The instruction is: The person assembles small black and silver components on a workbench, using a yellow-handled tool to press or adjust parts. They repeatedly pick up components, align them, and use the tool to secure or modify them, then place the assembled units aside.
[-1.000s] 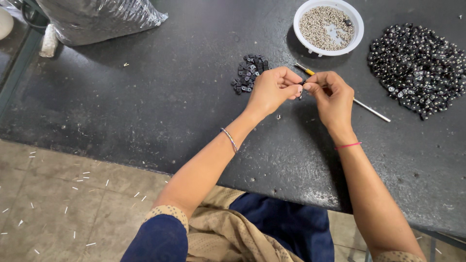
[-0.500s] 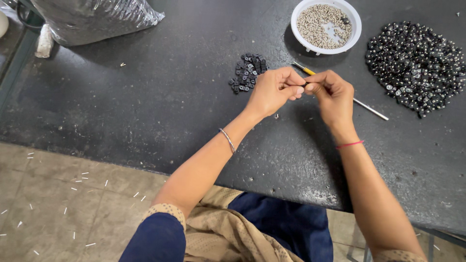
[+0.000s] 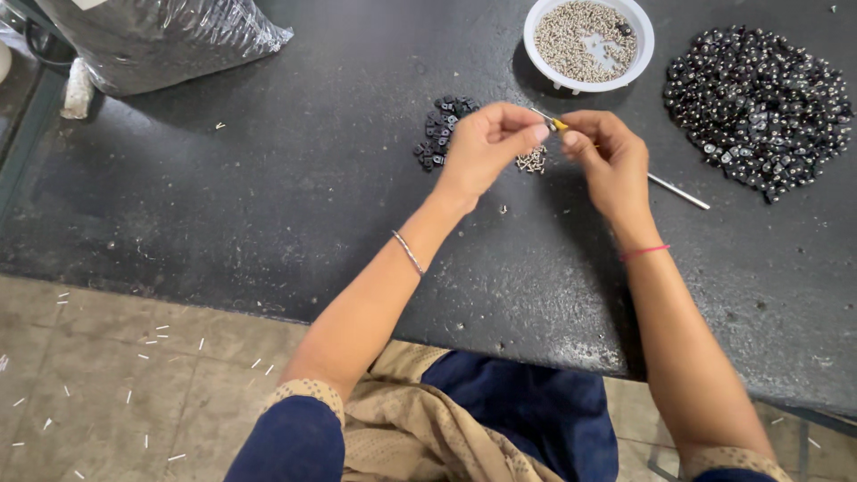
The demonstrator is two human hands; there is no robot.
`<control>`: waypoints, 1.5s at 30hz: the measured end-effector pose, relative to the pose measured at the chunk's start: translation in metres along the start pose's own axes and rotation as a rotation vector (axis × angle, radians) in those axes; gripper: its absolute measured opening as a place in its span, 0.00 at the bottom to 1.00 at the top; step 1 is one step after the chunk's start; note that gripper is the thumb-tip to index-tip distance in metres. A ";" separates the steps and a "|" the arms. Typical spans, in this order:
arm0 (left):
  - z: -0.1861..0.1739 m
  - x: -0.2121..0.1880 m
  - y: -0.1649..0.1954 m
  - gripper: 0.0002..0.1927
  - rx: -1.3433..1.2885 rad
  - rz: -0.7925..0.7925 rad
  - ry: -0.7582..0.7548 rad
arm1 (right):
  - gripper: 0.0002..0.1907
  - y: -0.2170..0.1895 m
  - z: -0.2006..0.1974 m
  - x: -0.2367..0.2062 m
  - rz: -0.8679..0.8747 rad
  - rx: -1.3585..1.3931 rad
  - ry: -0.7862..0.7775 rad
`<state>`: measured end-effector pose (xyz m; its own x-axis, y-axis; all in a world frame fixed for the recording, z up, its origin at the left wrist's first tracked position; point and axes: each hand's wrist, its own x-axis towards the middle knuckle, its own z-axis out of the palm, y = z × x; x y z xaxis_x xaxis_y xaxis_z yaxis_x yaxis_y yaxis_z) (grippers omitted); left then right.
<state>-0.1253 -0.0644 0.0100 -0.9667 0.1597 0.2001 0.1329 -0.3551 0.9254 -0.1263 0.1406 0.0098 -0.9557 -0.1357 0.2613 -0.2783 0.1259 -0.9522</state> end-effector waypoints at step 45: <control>-0.002 0.001 -0.007 0.09 -0.215 -0.270 -0.012 | 0.06 -0.044 0.017 -0.013 -0.159 -0.144 0.106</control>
<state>-0.1281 -0.0636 0.0030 -0.9579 0.2848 -0.0377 -0.1777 -0.4846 0.8565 -0.1001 0.1204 0.0456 -0.9012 -0.0621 0.4290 -0.4301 0.2513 -0.8671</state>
